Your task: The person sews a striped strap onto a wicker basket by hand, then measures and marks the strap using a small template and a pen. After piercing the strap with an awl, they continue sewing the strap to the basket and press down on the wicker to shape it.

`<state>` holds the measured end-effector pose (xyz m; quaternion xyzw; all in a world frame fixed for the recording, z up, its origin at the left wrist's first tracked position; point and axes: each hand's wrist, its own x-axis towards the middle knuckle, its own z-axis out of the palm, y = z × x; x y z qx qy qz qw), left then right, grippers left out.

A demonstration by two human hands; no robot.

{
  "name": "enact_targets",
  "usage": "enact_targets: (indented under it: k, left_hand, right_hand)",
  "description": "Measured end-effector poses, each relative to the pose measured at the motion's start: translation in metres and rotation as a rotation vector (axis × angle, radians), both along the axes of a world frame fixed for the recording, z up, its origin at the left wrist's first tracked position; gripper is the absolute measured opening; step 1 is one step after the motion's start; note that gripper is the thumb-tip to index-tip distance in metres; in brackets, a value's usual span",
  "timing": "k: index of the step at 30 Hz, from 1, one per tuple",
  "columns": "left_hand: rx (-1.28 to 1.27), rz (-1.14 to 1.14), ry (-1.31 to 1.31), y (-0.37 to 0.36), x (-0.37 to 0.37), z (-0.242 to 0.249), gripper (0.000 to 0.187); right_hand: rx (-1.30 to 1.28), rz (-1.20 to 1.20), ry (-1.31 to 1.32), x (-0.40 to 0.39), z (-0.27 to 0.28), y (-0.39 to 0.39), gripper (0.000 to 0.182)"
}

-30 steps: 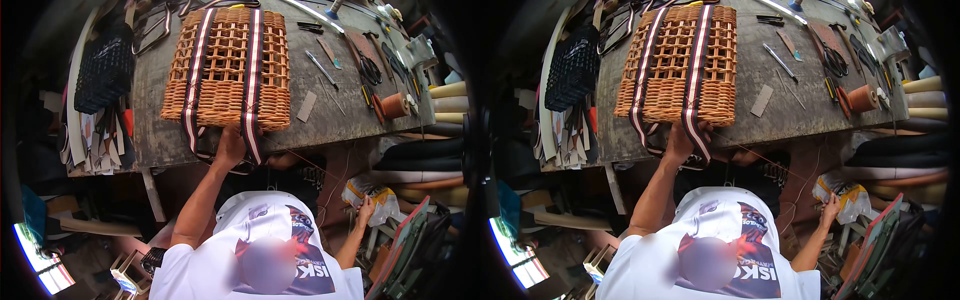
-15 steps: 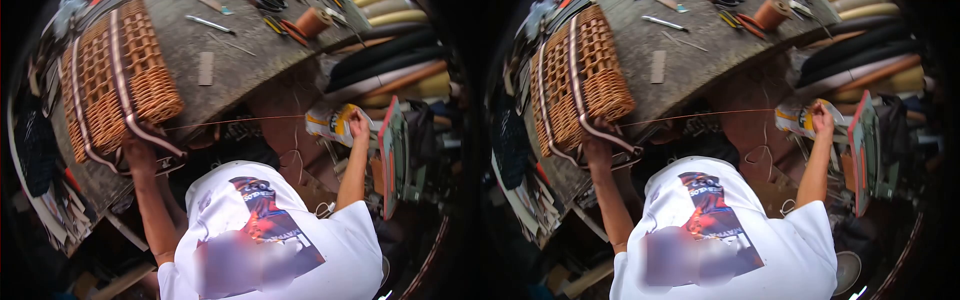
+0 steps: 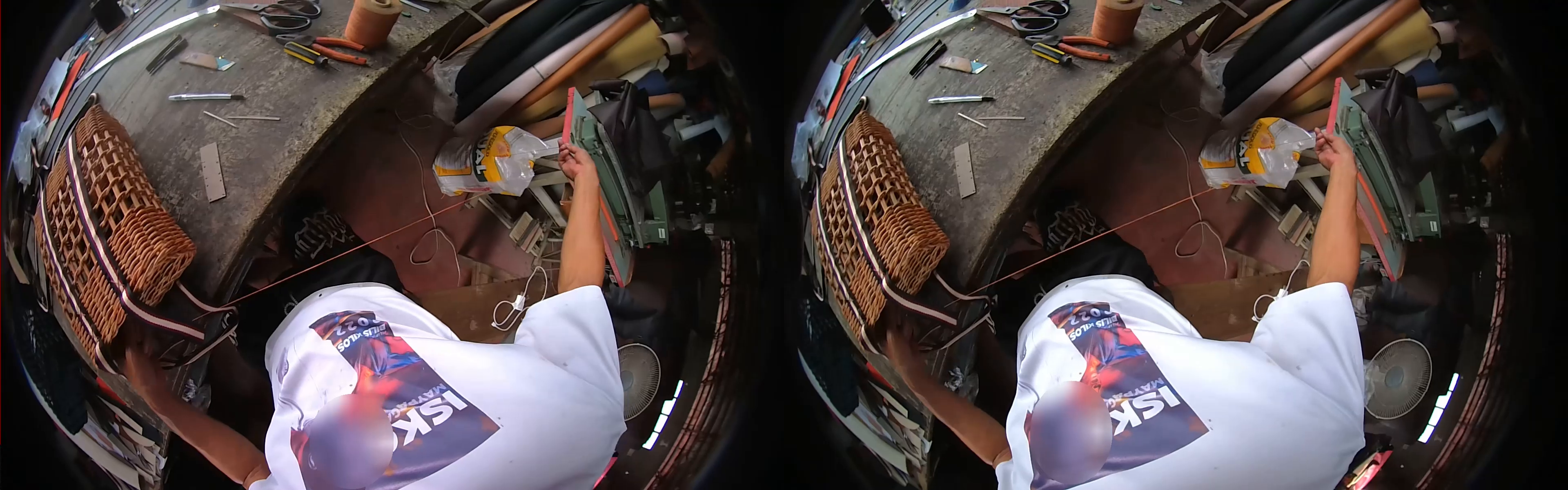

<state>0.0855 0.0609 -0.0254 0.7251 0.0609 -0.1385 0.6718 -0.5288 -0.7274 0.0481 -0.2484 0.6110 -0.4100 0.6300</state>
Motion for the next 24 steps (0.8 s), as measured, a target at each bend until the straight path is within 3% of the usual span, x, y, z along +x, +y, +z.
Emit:
enact_targets:
  k: [3,6,9,12,13,14,16,18,19,20,22,23,24]
  left_hand:
    - [0.464,-0.244,-0.323,-0.011,0.005,0.030,0.053]
    - [0.810,-0.254,-0.558,0.011,0.025,0.017,0.051]
    - [0.849,-0.450,-0.488,0.036,0.019,0.014,0.047]
    - [1.269,-0.486,-0.392,-0.035,-0.059,0.093,0.039]
    - [1.279,-0.485,-0.527,-0.030,-0.078,0.092,0.039]
    - [1.126,-0.614,-0.638,-0.043,-0.106,0.122,0.039]
    - [0.680,-0.934,-0.498,-0.073,-0.139,0.178,0.030]
    - [0.052,-1.213,-0.452,-0.110,-0.141,0.188,0.024]
    - [0.004,-1.256,-0.418,-0.130,-0.144,0.187,0.032]
    - [0.078,-1.248,-0.504,-0.162,-0.152,0.191,0.033]
    - [-0.027,-1.212,-0.706,-0.219,-0.163,0.167,0.033]
    - [-0.166,-1.184,-0.562,-0.240,-0.165,0.149,0.030]
    - [-0.160,-1.245,-0.253,-0.259,-0.164,0.136,0.036]
  right_hand:
    - [0.040,-0.063,-0.079,-0.030,0.028,-0.009,0.019]
    - [-0.045,-0.217,-0.041,-0.061,0.061,-0.013,0.021]
    - [-0.071,0.086,-0.044,-0.090,0.081,-0.018,0.021]
    - [-0.123,0.162,-0.152,0.016,0.105,0.082,0.022]
    - [-0.143,0.224,-0.254,0.037,0.098,0.111,0.021]
    - [-0.156,0.288,-0.356,0.057,0.092,0.141,0.020]
    - [-0.160,0.259,-0.396,0.121,0.088,0.215,0.018]
    - [-0.158,0.377,-0.405,0.170,0.077,0.269,0.016]
    - [-0.157,0.413,-0.395,0.192,0.070,0.289,0.017]
    - [-0.157,0.446,-0.386,0.211,0.065,0.307,0.017]
    - [-0.202,0.566,-0.412,0.245,0.056,0.338,0.018]
    - [-0.197,0.637,-0.431,0.256,0.049,0.349,0.017]
    - [-0.189,0.705,-0.426,0.266,0.044,0.363,0.016]
